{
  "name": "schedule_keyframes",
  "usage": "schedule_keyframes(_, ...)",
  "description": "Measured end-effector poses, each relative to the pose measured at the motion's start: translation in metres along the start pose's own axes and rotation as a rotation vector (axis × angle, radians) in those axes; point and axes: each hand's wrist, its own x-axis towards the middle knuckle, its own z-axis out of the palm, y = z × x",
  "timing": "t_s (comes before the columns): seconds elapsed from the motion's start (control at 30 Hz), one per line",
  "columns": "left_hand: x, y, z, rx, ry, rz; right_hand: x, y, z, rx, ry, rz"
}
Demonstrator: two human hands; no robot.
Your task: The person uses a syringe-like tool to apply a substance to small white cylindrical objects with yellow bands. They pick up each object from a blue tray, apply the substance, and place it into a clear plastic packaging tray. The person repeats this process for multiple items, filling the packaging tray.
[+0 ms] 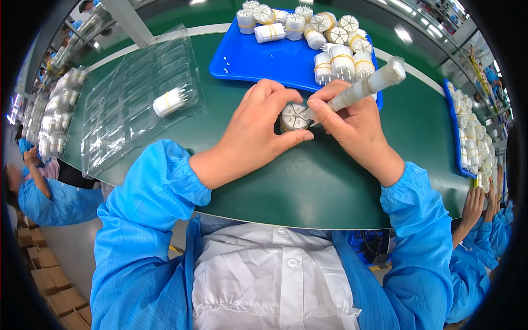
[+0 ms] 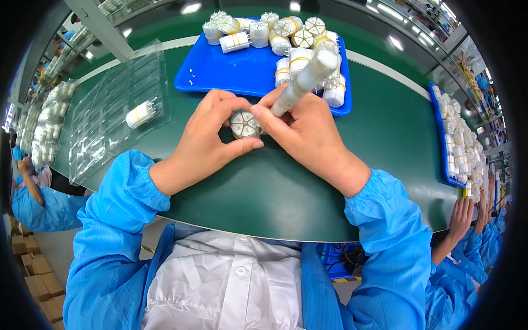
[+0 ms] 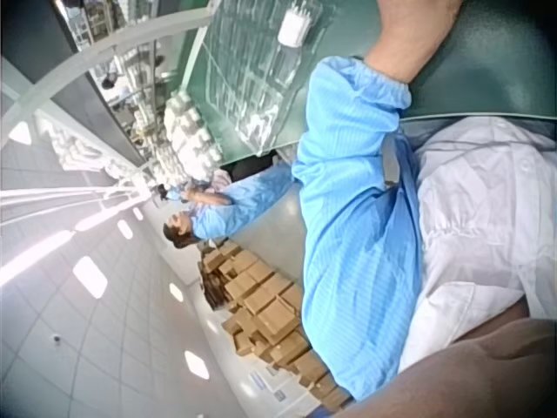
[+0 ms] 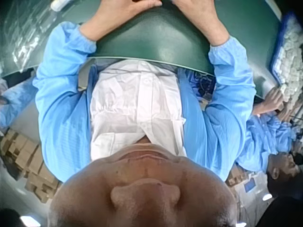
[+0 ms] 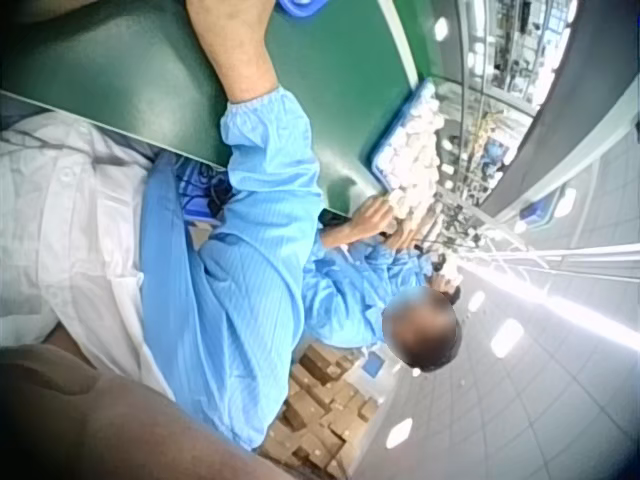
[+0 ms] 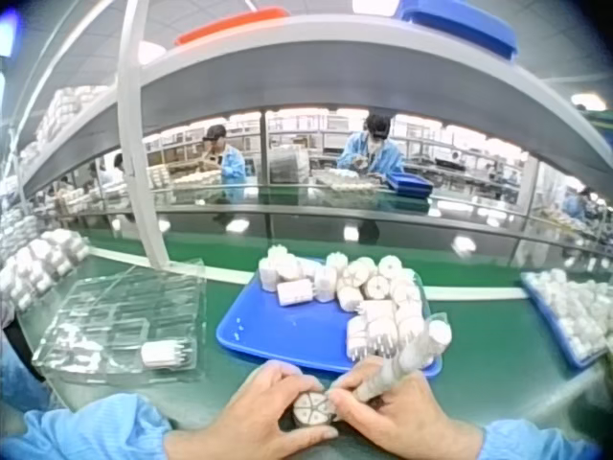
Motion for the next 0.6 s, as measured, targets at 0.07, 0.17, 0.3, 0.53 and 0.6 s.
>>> schedule_keyframes(0.07,-0.001,0.006,-0.001,-0.106,-0.048,-0.032,-0.001,-0.002,-0.004,0.031,0.022,-0.022)
schedule_keyframes(0.17,-0.003,0.016,0.000,-0.206,-0.041,-0.029,-0.005,-0.005,-0.013,0.126,0.063,-0.029)
schedule_keyframes(0.3,-0.004,0.025,0.006,-0.326,-0.026,-0.049,-0.014,-0.013,-0.020,0.071,0.037,-0.014)
schedule_keyframes(0.53,-0.009,0.048,0.004,-0.382,-0.094,-0.129,-0.031,-0.031,-0.028,0.025,0.026,0.017)
schedule_keyframes(0.6,-0.013,0.052,0.005,-0.439,-0.077,-0.131,-0.044,-0.034,-0.033,0.061,0.087,0.023)
